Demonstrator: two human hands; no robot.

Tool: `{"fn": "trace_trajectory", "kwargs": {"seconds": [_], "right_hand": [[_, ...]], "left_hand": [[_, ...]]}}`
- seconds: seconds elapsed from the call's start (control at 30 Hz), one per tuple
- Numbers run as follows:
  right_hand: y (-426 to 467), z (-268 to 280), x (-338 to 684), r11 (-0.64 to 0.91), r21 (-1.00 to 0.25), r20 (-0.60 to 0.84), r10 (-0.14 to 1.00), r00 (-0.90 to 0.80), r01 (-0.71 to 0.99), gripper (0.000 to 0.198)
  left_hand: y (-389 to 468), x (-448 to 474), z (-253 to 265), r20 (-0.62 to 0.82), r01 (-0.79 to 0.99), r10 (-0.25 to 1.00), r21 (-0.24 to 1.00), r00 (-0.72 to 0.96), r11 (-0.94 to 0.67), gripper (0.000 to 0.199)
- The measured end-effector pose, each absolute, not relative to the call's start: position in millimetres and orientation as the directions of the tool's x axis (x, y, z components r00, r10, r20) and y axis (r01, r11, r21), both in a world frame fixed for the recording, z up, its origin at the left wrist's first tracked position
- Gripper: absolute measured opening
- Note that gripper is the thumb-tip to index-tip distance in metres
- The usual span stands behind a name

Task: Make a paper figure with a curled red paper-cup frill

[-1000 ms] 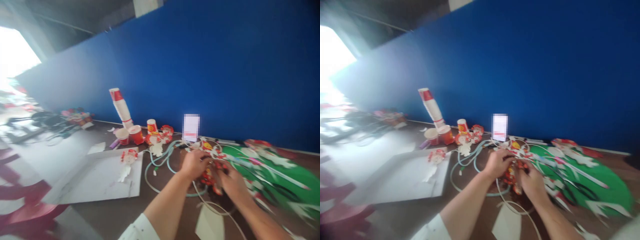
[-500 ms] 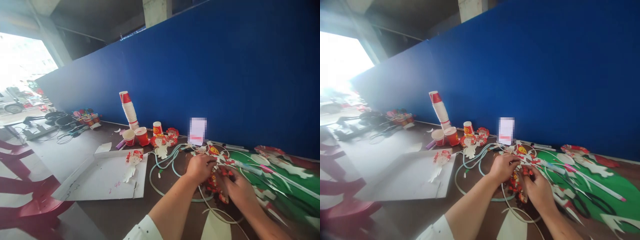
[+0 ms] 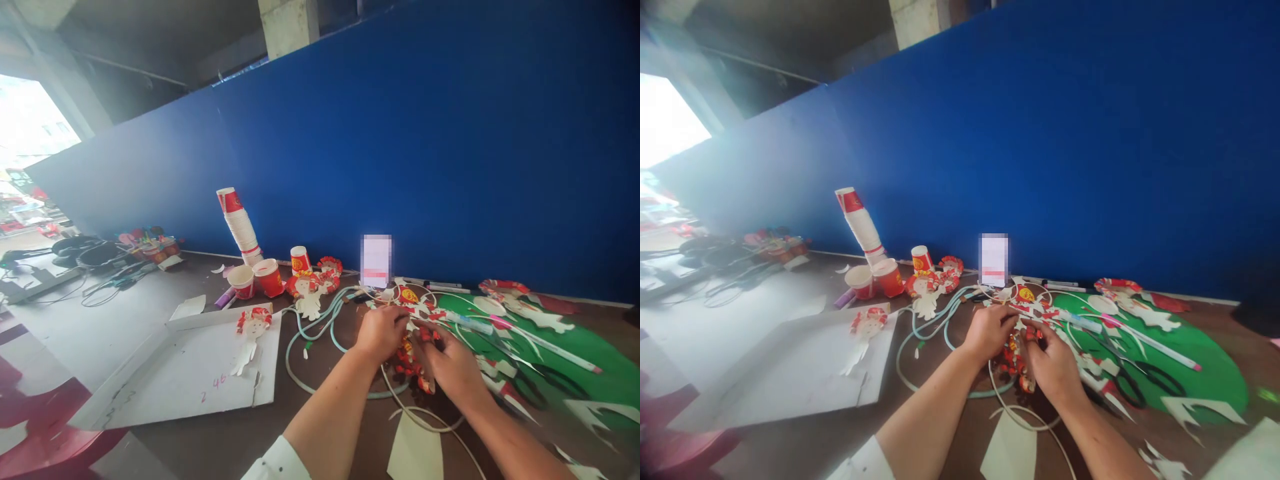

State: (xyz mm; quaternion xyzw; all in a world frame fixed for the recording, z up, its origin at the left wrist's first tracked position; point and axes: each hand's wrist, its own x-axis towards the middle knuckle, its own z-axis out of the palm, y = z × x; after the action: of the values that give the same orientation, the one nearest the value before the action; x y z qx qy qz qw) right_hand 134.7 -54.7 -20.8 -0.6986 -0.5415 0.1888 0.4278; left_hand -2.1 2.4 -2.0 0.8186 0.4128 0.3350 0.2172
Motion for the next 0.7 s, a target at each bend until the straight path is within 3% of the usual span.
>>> {"fn": "trace_trajectory", "kwargs": {"seconds": [0.7], "right_hand": [[-55.1, -23.9, 132.6, 0.007, -0.795, 0.251, 0.914, 0.319, 0.606, 0.038]], "left_hand": [[5.9, -2.1, -5.5, 0.349, 0.566, 0.829, 0.61, 0.437, -0.555, 0.024]]}}
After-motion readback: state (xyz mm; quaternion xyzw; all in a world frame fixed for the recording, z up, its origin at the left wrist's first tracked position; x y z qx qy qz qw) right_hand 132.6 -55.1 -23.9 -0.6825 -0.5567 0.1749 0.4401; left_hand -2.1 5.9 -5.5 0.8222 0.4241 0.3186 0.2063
